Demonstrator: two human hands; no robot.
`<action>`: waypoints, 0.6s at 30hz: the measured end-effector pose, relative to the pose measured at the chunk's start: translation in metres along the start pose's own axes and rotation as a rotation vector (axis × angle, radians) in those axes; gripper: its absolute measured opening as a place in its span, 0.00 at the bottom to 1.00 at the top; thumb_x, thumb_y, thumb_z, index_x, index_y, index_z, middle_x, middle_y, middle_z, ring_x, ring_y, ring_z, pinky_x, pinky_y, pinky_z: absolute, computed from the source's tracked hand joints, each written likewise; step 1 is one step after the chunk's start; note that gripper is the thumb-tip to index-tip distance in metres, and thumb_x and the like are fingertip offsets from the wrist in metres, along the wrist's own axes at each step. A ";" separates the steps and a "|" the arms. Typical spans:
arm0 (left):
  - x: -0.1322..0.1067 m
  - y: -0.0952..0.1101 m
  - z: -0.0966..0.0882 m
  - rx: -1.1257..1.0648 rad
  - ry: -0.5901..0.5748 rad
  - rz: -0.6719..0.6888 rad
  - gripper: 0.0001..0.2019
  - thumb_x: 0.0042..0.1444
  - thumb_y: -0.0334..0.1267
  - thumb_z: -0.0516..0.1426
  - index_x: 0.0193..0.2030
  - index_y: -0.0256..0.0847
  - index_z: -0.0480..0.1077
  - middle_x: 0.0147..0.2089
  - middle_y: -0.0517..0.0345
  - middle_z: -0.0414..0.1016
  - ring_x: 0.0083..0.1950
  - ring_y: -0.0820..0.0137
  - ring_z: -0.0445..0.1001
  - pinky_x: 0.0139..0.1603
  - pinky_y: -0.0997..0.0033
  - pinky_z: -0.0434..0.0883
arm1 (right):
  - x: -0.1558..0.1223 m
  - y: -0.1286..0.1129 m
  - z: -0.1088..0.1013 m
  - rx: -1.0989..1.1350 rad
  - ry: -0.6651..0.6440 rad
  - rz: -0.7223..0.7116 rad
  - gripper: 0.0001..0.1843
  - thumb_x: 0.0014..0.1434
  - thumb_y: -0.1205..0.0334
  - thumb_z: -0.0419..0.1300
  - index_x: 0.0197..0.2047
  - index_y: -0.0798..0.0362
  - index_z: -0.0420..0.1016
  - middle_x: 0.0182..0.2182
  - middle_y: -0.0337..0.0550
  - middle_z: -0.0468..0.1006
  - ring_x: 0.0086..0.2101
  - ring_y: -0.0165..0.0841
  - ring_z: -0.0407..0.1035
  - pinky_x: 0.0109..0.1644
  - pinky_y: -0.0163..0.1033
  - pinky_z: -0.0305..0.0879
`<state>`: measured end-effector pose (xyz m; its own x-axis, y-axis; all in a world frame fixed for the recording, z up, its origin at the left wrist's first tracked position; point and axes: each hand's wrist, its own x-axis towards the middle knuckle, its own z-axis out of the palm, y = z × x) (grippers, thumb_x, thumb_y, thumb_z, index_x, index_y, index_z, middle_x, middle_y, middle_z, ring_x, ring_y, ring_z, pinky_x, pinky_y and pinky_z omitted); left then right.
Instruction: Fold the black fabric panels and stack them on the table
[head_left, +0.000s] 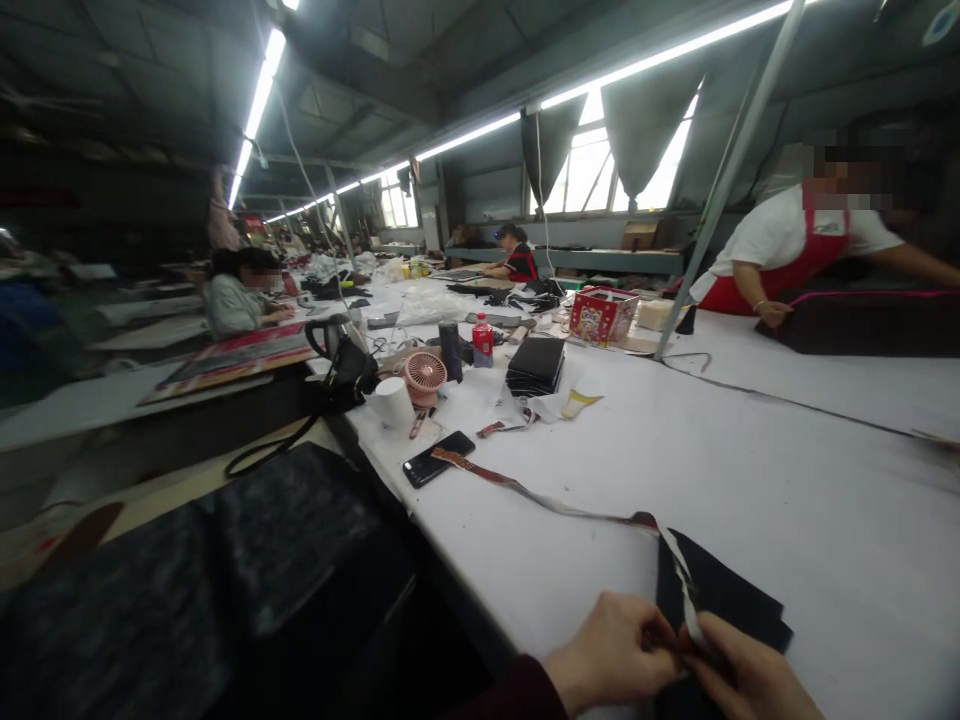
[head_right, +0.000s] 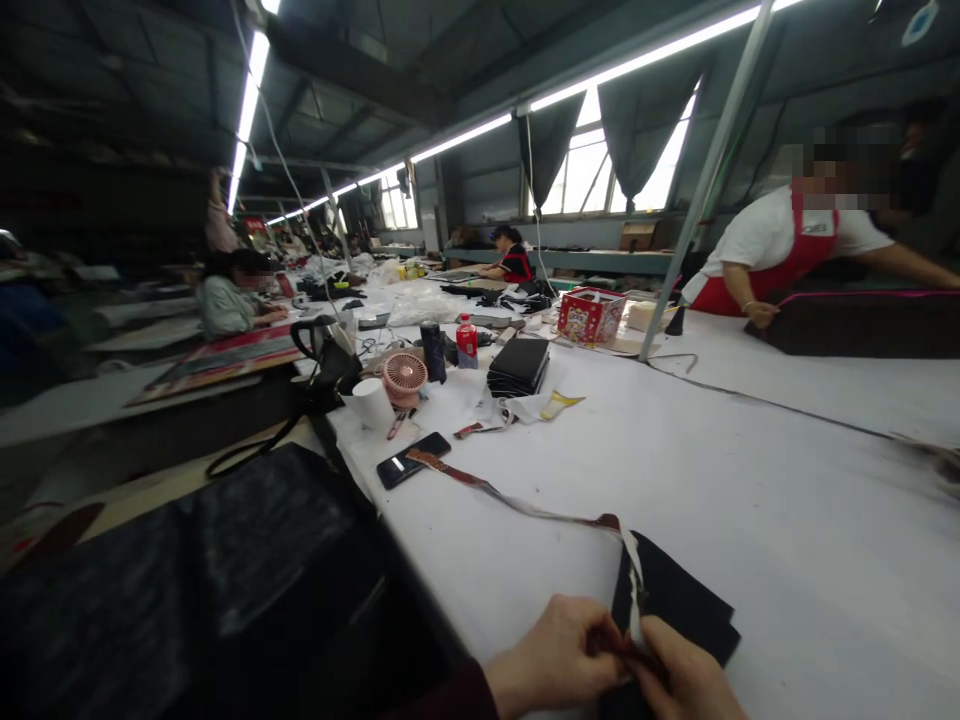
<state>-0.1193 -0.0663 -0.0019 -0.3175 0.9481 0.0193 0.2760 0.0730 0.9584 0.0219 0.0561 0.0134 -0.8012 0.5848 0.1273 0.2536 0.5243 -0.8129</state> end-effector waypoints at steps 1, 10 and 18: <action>0.000 -0.002 0.001 -0.024 0.006 -0.019 0.11 0.47 0.37 0.61 0.39 0.39 0.79 0.30 0.57 0.76 0.29 0.71 0.70 0.27 0.75 0.63 | 0.001 -0.001 -0.001 -0.065 -0.047 -0.022 0.07 0.49 0.56 0.62 0.23 0.46 0.70 0.22 0.42 0.73 0.25 0.38 0.69 0.29 0.40 0.66; 0.003 0.001 0.005 -0.089 0.071 0.004 0.07 0.47 0.30 0.54 0.34 0.38 0.71 0.27 0.61 0.72 0.29 0.72 0.68 0.29 0.75 0.62 | -0.007 -0.015 0.006 -0.433 -0.103 -0.161 0.10 0.55 0.73 0.49 0.34 0.51 0.66 0.33 0.42 0.70 0.32 0.34 0.67 0.36 0.38 0.62; 0.022 0.003 -0.007 -0.347 -0.364 -0.023 0.04 0.51 0.33 0.54 0.31 0.36 0.70 0.27 0.61 0.71 0.29 0.73 0.70 0.32 0.75 0.67 | -0.029 -0.013 0.008 -0.419 0.092 -0.330 0.11 0.62 0.75 0.46 0.38 0.51 0.63 0.35 0.43 0.67 0.33 0.33 0.65 0.38 0.36 0.64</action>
<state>-0.1315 -0.0469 0.0034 0.0341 0.9984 -0.0442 -0.0652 0.0464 0.9968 0.0373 0.0278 0.0157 -0.8286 0.3890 0.4026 0.2060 0.8805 -0.4269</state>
